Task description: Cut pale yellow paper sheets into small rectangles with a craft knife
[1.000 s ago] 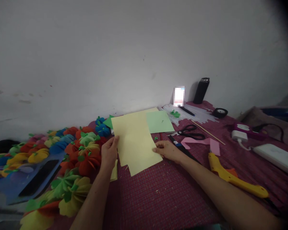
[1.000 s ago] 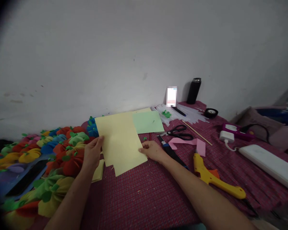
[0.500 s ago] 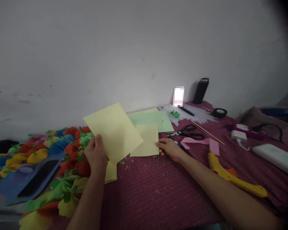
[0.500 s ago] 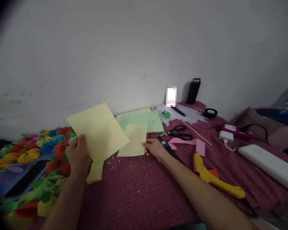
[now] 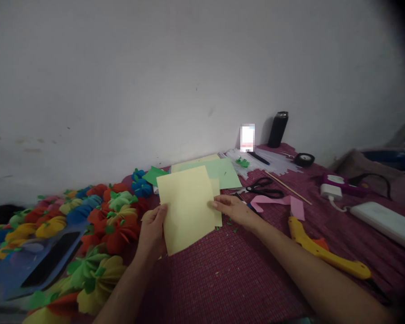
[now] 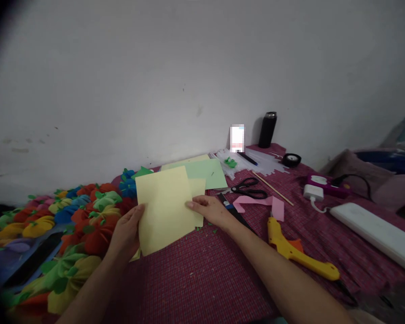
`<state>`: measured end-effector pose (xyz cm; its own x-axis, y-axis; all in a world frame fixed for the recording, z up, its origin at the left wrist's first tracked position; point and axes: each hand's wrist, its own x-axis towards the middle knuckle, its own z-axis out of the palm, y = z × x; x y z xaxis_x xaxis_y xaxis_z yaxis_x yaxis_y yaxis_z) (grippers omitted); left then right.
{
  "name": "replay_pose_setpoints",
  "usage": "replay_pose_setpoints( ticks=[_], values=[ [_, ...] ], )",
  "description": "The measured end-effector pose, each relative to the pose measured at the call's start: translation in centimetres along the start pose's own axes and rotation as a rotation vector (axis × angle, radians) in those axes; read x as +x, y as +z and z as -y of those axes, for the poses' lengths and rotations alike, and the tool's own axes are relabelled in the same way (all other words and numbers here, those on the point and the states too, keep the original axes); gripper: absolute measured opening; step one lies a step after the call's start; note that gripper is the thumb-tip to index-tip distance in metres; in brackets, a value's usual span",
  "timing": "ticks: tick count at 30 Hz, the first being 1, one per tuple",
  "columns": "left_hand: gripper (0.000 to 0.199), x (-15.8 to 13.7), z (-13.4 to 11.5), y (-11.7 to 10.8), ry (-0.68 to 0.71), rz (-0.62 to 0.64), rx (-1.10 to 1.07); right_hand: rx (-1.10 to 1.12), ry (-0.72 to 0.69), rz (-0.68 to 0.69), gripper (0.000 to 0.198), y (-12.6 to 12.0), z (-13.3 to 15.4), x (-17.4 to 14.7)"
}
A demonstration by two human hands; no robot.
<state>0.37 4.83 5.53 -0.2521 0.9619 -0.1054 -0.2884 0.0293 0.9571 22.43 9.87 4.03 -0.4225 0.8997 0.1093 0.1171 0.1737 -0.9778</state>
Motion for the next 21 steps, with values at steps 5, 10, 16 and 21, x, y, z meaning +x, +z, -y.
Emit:
replay_pose_setpoints(
  ticks=[5, 10, 16, 21],
  values=[
    [0.023, -0.8, 0.3, 0.0, -0.086, 0.019, 0.009, 0.163, 0.071, 0.107, 0.031, 0.2, 0.0, -0.5],
    [0.026, -0.5, 1.9, -1.3, -0.214, 0.248, 0.067, 0.19, 0.132, 0.125, 0.029, 0.0, -0.2, -0.4],
    [0.031, -0.5, 2.7, -1.7, -0.247, 0.34, 0.126, 0.304, 0.274, 0.214, 0.028, -0.2, 0.1, -0.6],
    [0.034, -1.2, 2.6, -1.0, -0.254, 0.408, 0.14, 0.456, 0.367, 0.247, 0.041, 0.7, -0.3, -0.8]
  ],
)
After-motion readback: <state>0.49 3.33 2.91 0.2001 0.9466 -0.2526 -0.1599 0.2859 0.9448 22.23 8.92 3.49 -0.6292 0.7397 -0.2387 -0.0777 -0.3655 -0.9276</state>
